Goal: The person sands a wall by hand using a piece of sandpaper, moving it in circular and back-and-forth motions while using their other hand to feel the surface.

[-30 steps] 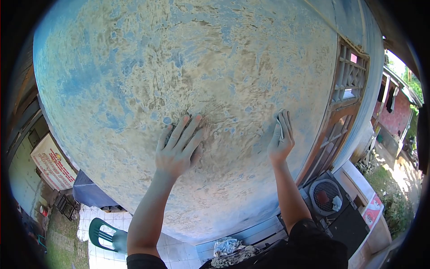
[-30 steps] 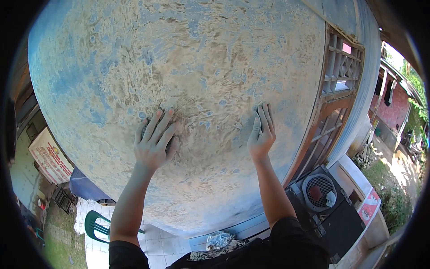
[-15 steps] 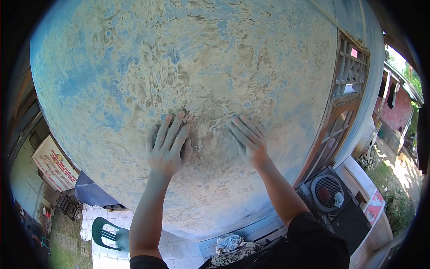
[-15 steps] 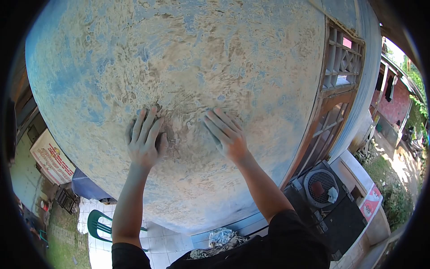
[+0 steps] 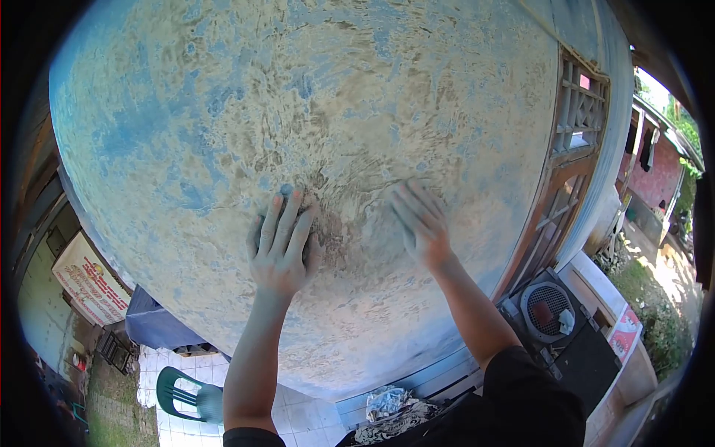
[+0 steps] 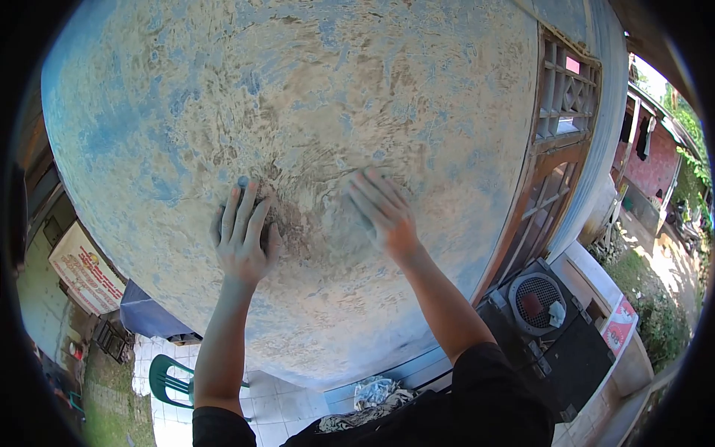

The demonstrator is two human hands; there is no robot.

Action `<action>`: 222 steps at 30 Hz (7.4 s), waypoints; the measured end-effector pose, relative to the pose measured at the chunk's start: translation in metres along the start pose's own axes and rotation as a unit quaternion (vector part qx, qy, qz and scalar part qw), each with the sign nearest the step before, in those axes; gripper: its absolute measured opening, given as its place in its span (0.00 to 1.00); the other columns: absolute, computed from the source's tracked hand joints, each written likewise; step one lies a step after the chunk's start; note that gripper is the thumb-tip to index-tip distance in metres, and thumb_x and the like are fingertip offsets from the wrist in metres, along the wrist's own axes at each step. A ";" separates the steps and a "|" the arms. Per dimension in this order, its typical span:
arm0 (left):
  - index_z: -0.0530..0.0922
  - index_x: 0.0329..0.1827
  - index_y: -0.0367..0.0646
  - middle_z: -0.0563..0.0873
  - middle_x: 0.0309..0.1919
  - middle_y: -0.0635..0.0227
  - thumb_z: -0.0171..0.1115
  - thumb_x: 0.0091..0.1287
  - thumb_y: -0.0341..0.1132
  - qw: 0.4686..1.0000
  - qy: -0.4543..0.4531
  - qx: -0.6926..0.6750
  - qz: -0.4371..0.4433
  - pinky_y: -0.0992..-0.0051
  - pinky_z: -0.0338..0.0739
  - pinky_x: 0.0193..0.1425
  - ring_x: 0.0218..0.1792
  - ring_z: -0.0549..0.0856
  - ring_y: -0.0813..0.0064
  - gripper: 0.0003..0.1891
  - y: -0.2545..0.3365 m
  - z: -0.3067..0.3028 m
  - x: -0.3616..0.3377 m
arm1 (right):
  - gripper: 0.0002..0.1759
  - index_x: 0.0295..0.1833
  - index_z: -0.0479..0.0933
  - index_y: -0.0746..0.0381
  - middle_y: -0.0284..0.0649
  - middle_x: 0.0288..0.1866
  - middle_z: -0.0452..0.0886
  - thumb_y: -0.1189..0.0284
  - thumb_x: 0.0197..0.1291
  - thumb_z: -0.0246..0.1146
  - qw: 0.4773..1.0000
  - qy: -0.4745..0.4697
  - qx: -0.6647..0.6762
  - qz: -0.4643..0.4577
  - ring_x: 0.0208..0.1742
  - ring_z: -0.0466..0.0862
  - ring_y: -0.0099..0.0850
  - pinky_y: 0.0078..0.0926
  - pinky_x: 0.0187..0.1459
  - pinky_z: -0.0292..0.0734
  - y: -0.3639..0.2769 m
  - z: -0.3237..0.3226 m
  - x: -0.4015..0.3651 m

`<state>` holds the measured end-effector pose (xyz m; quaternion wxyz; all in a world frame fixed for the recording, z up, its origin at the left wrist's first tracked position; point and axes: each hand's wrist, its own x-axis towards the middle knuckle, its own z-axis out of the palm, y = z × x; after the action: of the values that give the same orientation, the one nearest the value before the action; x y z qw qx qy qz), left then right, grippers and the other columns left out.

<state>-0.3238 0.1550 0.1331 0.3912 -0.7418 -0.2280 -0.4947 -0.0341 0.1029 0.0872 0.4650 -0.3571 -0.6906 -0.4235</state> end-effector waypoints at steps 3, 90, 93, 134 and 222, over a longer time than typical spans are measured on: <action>0.85 0.67 0.53 0.81 0.77 0.66 0.61 0.73 0.41 1.000 -0.007 -0.003 0.001 0.55 0.62 0.82 0.80 0.75 0.60 0.21 -0.001 0.001 -0.005 | 0.20 0.69 0.85 0.63 0.46 0.77 0.81 0.78 0.74 0.65 0.967 0.185 -0.050 0.166 0.83 0.73 0.47 0.46 0.80 0.72 0.031 -0.003 0.018; 0.81 0.71 0.47 0.78 0.79 0.58 0.58 0.77 0.44 0.995 0.023 0.029 -0.090 0.51 0.56 0.85 0.82 0.72 0.52 0.23 -0.031 -0.018 -0.060 | 0.27 0.72 0.82 0.59 0.40 0.78 0.80 0.81 0.67 0.65 0.994 0.005 -0.021 -0.109 0.82 0.75 0.38 0.45 0.82 0.70 -0.046 0.027 0.147; 0.82 0.71 0.47 0.79 0.79 0.58 0.58 0.77 0.44 0.995 0.028 0.028 -0.091 0.51 0.57 0.85 0.81 0.73 0.52 0.23 -0.031 -0.018 -0.060 | 0.27 0.73 0.81 0.57 0.39 0.78 0.80 0.80 0.69 0.64 0.988 0.127 -0.074 0.037 0.81 0.76 0.37 0.44 0.82 0.70 -0.036 0.028 0.163; 0.80 0.74 0.48 0.77 0.80 0.57 0.58 0.76 0.46 0.994 0.016 0.034 -0.105 0.49 0.54 0.85 0.83 0.71 0.50 0.26 -0.037 -0.022 -0.047 | 0.26 0.69 0.84 0.57 0.38 0.76 0.82 0.78 0.65 0.69 0.996 0.059 -0.058 -0.023 0.80 0.78 0.35 0.42 0.79 0.76 -0.053 0.028 0.168; 0.78 0.74 0.46 0.76 0.81 0.57 0.59 0.75 0.42 0.994 0.024 0.042 -0.103 0.49 0.56 0.85 0.83 0.70 0.51 0.26 -0.033 -0.022 -0.048 | 0.27 0.74 0.81 0.53 0.32 0.77 0.81 0.73 0.70 0.67 0.966 -0.104 0.007 -0.237 0.79 0.78 0.29 0.36 0.83 0.70 -0.050 0.032 0.120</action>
<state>-0.3800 0.1591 0.1054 0.3745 -0.6855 -0.3142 -0.5396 -0.1271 0.1248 0.1808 0.2796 -0.2217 -0.8029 -0.4775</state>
